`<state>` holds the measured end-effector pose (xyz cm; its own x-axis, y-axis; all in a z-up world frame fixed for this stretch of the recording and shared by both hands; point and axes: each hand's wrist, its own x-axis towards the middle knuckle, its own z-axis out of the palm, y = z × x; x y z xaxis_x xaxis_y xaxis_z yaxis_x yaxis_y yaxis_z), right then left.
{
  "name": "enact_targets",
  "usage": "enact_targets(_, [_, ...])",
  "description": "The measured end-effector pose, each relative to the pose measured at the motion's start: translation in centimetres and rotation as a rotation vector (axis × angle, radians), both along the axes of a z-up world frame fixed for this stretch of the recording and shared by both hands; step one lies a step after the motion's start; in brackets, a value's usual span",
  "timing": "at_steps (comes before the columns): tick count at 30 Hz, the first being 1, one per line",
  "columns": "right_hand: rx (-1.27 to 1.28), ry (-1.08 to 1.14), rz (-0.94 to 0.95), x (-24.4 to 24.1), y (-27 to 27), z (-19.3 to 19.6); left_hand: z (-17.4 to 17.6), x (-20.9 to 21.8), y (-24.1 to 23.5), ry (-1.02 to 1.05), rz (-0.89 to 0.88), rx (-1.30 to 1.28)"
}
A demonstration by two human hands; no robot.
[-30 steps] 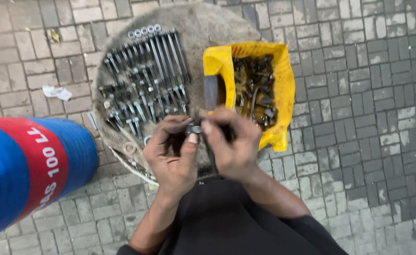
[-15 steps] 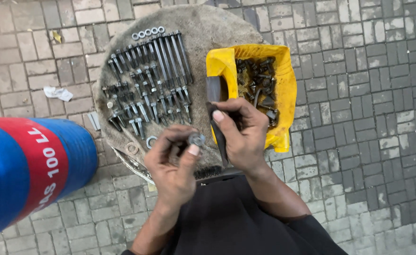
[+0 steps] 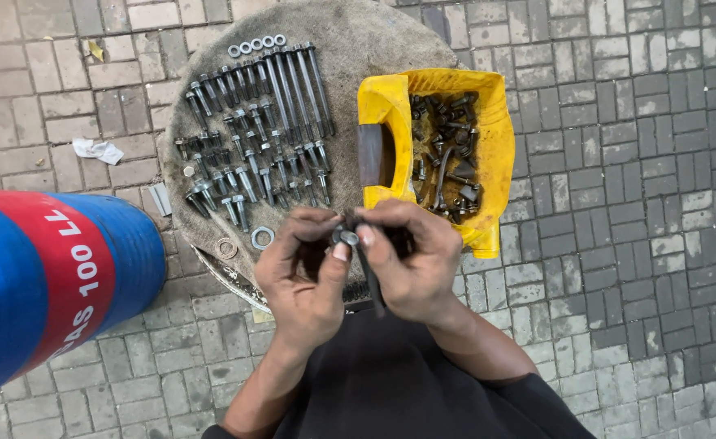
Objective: The person picks up a bolt and a nut, then screws the nut onto the bolt by hand. They continue to tighten the nut along the bolt's threads while holding the assembly over a work surface with other fasteners.
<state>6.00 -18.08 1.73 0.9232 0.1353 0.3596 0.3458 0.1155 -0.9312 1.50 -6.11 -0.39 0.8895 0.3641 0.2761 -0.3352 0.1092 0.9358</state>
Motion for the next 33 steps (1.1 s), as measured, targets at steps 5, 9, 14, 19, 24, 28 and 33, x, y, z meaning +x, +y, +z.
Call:
enact_targets(5, [-0.057,-0.046,-0.041,-0.9,0.6,-0.1,-0.6,-0.3,0.4,0.028,0.028,0.037])
enact_targets(9, [-0.148,-0.089,-0.108,-0.1,0.5,-0.2,-1.0,0.1,0.0,0.024,0.055,0.036])
enact_targets(14, [-0.145,-0.085,-0.122,-0.9,0.8,-0.1,-0.8,0.5,0.5,0.005,0.079,0.040])
enact_targets(19, [-0.023,-0.051,-0.097,-0.5,1.2,-0.7,-0.3,0.8,-0.2,0.003,0.078,0.046])
enact_targets(24, [-0.148,-0.096,-0.121,0.1,0.4,-0.3,0.1,1.1,-0.2,0.019,0.076,0.089])
enact_targets(28, [-0.230,-0.082,-0.190,-0.6,0.3,0.3,-0.1,1.5,0.3,0.028,0.077,0.129])
enact_targets(33, [-0.129,-0.094,-0.147,0.2,0.7,0.6,-0.7,1.1,0.0,0.030,-0.024,-0.001])
